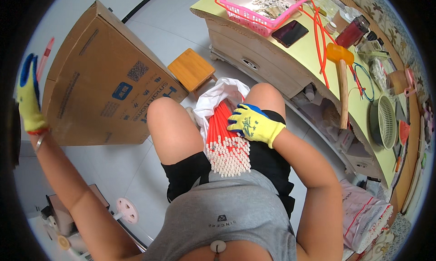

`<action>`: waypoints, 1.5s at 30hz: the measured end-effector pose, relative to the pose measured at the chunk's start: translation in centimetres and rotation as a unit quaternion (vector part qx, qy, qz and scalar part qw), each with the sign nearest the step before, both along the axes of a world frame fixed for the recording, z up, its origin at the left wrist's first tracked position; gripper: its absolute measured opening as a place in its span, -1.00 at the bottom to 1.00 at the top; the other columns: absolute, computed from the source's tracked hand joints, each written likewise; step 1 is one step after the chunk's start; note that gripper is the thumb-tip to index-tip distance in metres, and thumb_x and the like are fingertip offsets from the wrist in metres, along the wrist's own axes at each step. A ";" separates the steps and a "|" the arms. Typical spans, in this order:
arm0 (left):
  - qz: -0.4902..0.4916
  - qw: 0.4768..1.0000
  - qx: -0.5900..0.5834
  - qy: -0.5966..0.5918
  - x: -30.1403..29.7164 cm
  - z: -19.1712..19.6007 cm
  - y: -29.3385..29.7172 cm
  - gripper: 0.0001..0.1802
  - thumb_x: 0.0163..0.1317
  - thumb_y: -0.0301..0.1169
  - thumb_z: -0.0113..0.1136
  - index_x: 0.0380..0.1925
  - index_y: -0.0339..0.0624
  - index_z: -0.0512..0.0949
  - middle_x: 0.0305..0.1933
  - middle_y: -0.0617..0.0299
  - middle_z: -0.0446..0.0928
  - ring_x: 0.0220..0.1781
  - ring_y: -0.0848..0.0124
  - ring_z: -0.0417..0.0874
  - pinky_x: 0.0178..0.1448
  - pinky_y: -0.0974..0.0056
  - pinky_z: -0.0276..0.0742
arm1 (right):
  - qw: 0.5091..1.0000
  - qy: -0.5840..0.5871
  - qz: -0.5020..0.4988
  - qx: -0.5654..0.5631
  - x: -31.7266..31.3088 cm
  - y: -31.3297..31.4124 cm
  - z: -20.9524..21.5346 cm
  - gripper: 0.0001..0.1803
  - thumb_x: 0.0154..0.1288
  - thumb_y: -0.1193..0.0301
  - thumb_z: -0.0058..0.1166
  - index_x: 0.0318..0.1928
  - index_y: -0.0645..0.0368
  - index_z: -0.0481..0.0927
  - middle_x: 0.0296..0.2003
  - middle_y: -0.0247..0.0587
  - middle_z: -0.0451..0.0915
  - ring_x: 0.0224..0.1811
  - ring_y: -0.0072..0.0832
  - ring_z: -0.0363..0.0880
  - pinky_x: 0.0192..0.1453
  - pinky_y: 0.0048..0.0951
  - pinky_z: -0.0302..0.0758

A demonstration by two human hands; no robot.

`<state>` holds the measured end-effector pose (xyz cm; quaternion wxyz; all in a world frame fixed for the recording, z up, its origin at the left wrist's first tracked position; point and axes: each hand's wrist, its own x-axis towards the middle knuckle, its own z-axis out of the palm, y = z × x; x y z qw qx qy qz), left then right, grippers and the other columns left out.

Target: The person holds a bundle of red decorative sticks in a mesh sleeve and repeatedly inserts a flexible red rod through the mesh fabric by hand, pulling it tight across multiple sides to secure the bundle structure.

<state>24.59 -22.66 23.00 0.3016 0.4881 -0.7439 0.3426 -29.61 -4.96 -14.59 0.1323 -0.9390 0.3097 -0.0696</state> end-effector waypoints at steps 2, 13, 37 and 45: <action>-0.071 0.990 0.009 -0.120 -7.6 -4.5 4.4 -0.53 0.37 -0.52 0.09 0.28 -0.04 0.55 0.31 0.15 0.57 0.22 0.17 0.65 0.31 0.27 0.55 | 0.998 -0.058 -0.022 0.015 -0.1 0.0 -0.2 -0.60 0.17 0.31 0.26 0.07 -0.10 0.69 0.15 -0.19 0.61 0.28 -0.07 0.48 0.45 -0.06 0.31; -0.349 0.540 0.642 0.417 -24.7 -29.0 18.8 -0.59 0.48 -0.44 0.02 0.25 -0.42 0.46 0.10 0.01 0.68 0.07 0.25 0.74 0.21 0.26 0.62 | 0.475 -0.868 -0.058 0.131 -11.7 2.4 18.0 -0.68 0.53 0.33 0.03 0.15 0.20 0.63 0.09 -0.10 0.68 0.16 -0.18 0.64 0.51 0.08 0.31; -0.435 0.095 0.339 0.829 -27.2 -32.0 16.4 -0.54 0.57 -0.19 -0.04 0.35 -0.15 0.42 0.40 0.09 0.47 0.45 0.13 0.44 0.59 -0.03 0.27 | 0.109 -0.963 -0.202 0.144 -20.1 8.2 3.6 -0.62 0.34 0.73 0.03 0.09 0.12 0.64 -0.15 -0.19 0.63 -0.03 -0.27 0.58 0.18 -0.22 0.52; -0.604 -0.036 0.320 0.728 -26.0 -27.7 15.8 -0.54 0.52 -0.08 -0.05 -0.58 0.00 0.27 -0.56 0.31 0.36 -0.48 0.35 0.39 -0.13 0.07 0.44 | 0.138 -0.926 -0.041 0.349 -15.8 6.7 3.5 -0.87 0.43 0.55 0.05 -0.10 0.13 0.62 -0.42 -0.46 0.41 -0.43 -0.60 0.38 -0.34 -0.52 0.38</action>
